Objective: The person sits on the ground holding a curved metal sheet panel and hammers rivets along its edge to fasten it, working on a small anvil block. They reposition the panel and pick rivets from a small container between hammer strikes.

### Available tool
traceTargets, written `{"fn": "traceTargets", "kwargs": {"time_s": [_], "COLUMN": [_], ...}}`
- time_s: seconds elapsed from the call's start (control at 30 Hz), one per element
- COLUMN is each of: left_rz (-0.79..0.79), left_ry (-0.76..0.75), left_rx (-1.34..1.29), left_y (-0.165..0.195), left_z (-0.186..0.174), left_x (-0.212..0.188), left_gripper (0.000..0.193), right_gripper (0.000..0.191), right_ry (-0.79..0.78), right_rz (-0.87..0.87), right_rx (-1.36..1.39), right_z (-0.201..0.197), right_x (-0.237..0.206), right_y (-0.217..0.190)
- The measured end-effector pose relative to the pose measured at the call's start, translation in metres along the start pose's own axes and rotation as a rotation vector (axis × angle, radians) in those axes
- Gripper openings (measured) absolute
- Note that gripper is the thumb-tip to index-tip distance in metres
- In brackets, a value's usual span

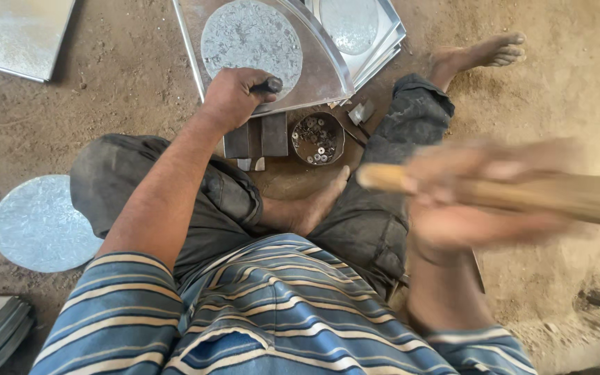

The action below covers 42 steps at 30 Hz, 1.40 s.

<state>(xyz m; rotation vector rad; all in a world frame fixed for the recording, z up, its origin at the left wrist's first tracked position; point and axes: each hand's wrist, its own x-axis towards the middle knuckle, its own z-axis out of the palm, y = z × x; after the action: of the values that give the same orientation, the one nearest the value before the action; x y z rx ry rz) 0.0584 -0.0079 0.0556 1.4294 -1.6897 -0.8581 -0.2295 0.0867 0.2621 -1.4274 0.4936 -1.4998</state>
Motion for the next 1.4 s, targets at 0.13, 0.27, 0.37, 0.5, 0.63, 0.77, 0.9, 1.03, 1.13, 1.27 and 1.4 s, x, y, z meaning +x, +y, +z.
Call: {"fn": "traceTargets", "kwargs": {"time_s": [0.13, 0.27, 0.37, 0.5, 0.63, 0.77, 0.9, 1.03, 1.13, 1.27, 1.4], "left_rz": [-0.071, -0.162, -0.304, -0.138, -0.04, -0.124, -0.384, -0.175, -0.021, -0.178, -0.475], "left_ry": [-0.049, -0.004, -0.097, -0.039, -0.042, -0.021, -0.108, -0.065, -0.053, -0.017, 0.017], "left_rx": [-0.003, -0.101, -0.278, -0.173, -0.03, -0.16, -0.118, -0.091, 0.033, -0.227, -0.497], "left_y": [0.005, 0.009, 0.008, 0.0, 0.0, 0.005, 0.008, 0.005, 0.006, 0.008, 0.011], "left_z": [-0.001, -0.004, -0.005, -0.002, -0.001, -0.002, -0.003, -0.003, -0.003, -0.006, -0.008], "left_x": [0.0, 0.008, 0.01, 0.006, 0.003, 0.009, 0.011, 0.005, 0.004, 0.011, 0.02], "left_gripper": [0.026, 0.036, 0.029, 0.028, 0.029, 0.03, 0.035, 0.033, 0.03, 0.031, 0.036], "right_gripper": [0.016, 0.027, 0.048, 0.039, 0.03, 0.03, 0.048, 0.042, 0.037, 0.032, 0.035], "right_ry": [-0.143, 0.119, 0.271, 0.035, 0.112, 0.119, 0.114, 0.126, 0.078, -0.016, -0.013], "right_rz": [0.846, 1.087, 0.875, 0.164, 0.295, 1.144, 0.665, 0.158, 0.388, 1.014, 0.634], "right_rx": [-0.401, -0.19, 0.153, 0.21, -0.366, -0.331, -0.093, -0.005, -0.507, -0.478, -0.265], "right_z": [-0.008, -0.037, -0.046, -0.032, 0.002, -0.006, -0.022, -0.002, 0.008, -0.005, -0.003], "right_x": [-0.064, -0.059, -0.027, -0.011, -0.049, -0.06, -0.034, -0.036, -0.052, -0.069, -0.073], "right_y": [0.091, 0.08, 0.011, -0.02, 0.074, 0.086, 0.027, 0.039, 0.085, 0.084, 0.074]}}
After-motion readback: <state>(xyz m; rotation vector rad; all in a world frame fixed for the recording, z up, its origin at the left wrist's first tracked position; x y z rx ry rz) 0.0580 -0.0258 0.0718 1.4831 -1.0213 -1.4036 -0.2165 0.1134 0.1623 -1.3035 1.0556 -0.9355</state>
